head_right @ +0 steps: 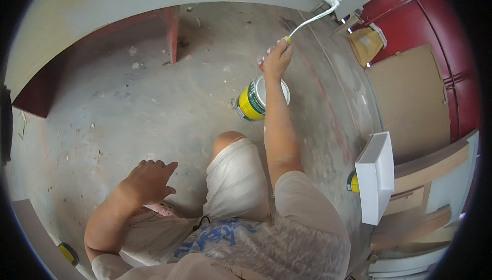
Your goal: The person dips a paint roller into a can of paint and applies the paint onto the surface of a wooden furniture piece.
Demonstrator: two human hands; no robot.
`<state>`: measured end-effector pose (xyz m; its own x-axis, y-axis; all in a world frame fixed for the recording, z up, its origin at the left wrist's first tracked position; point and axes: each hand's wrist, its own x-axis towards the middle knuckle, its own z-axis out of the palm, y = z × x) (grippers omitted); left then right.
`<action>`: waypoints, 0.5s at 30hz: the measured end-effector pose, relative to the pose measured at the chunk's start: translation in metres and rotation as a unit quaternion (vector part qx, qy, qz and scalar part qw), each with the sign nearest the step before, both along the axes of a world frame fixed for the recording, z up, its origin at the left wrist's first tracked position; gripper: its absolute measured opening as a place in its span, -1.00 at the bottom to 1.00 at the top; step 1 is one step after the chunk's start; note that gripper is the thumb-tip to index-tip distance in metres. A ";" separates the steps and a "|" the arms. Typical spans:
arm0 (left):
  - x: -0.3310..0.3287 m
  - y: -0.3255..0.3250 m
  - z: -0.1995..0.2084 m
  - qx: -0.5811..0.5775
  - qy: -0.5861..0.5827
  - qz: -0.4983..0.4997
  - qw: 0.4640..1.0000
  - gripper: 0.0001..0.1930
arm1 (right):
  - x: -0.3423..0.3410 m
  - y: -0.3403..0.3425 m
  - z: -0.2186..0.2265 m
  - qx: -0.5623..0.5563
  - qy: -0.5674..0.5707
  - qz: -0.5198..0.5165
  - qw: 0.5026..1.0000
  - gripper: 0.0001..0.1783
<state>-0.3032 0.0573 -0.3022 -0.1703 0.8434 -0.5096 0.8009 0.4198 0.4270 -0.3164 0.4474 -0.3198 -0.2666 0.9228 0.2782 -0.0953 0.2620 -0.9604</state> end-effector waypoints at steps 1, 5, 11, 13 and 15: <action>-0.002 -0.001 -0.001 0.002 0.003 0.000 1.000 -0.48 | 0.001 -0.006 0.006 -0.072 0.048 0.019 0.996 -0.66; -0.005 -0.002 -0.001 0.028 0.012 -0.012 0.999 -0.41 | 0.008 0.015 0.026 -0.229 0.189 0.085 0.951 -0.66; -0.012 0.000 -0.001 0.027 0.002 -0.017 0.999 -0.38 | 0.026 0.051 0.060 -0.282 0.248 0.248 0.893 -0.69; -0.014 0.000 0.000 0.027 0.000 -0.016 1.000 -0.38 | 0.050 0.048 0.057 -0.274 0.200 0.424 0.840 -0.69; -0.016 0.002 -0.001 0.028 0.000 -0.016 0.999 -0.39 | 0.067 0.047 0.064 -0.280 0.214 0.429 0.832 -0.68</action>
<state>-0.3195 0.0591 -0.3035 -0.1426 0.8755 -0.4618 0.8132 0.3695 0.4496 -0.2489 0.4946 -0.2560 -0.8810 0.4606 0.1079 -0.3806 -0.5548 -0.7398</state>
